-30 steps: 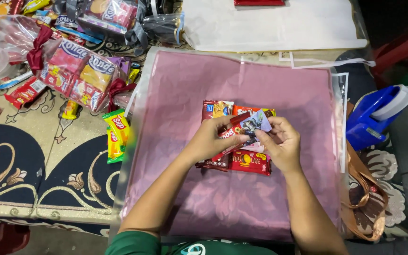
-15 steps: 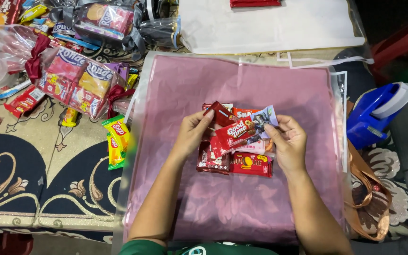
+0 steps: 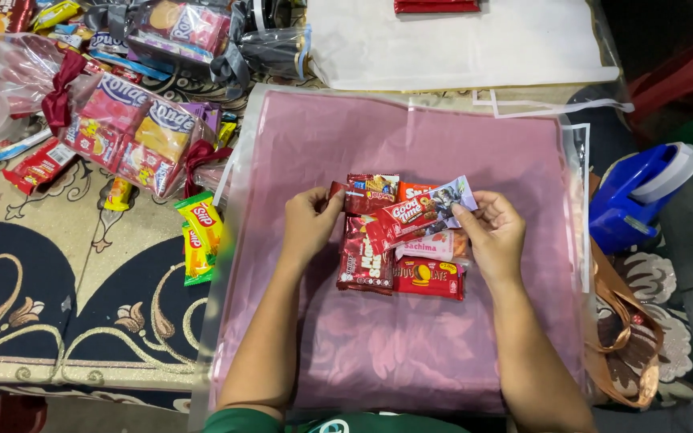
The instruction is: Arranging various snack packages on a sheet of pink wrapping paper and folding the paper to wrap them.
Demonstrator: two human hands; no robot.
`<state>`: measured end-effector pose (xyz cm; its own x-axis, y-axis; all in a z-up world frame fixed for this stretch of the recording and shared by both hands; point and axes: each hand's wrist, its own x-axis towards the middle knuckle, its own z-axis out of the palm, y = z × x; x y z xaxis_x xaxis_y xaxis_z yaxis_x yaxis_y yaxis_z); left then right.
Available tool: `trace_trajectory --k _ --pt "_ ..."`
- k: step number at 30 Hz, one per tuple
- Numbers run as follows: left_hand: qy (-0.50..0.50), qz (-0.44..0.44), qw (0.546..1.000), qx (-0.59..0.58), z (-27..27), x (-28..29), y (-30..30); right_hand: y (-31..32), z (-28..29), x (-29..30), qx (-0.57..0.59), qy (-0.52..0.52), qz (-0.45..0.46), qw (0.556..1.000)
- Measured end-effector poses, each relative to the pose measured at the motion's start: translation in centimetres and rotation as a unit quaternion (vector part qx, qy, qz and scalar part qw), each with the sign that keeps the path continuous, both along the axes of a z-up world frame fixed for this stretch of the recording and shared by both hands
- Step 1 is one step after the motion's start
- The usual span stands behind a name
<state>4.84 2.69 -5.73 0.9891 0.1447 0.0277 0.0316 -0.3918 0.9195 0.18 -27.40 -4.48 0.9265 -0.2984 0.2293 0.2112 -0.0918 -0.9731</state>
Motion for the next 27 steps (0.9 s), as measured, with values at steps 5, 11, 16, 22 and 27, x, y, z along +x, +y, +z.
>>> trace_trajectory --k 5,11,16,22,27 --pt "0.057 0.001 0.990 0.132 5.8 -2.1 -0.4 -0.2 0.5 0.1 0.020 0.011 -0.006 1.000" --pt "-0.159 0.055 0.962 0.217 6.8 -3.3 -1.3 -1.0 -0.6 0.1 0.135 0.034 0.019 0.990" --pt "-0.307 -0.101 0.940 0.112 6.5 -4.1 -3.8 -0.8 0.2 -0.2 0.188 0.028 0.055 0.980" --pt "-0.283 -0.197 0.937 0.056 5.6 -4.4 -5.2 0.3 2.8 -1.2 0.163 0.003 0.102 0.981" --pt "-0.276 -0.200 0.940 -0.013 4.7 -4.1 -5.1 0.5 4.9 -1.9 -0.069 -0.097 0.154 0.981"
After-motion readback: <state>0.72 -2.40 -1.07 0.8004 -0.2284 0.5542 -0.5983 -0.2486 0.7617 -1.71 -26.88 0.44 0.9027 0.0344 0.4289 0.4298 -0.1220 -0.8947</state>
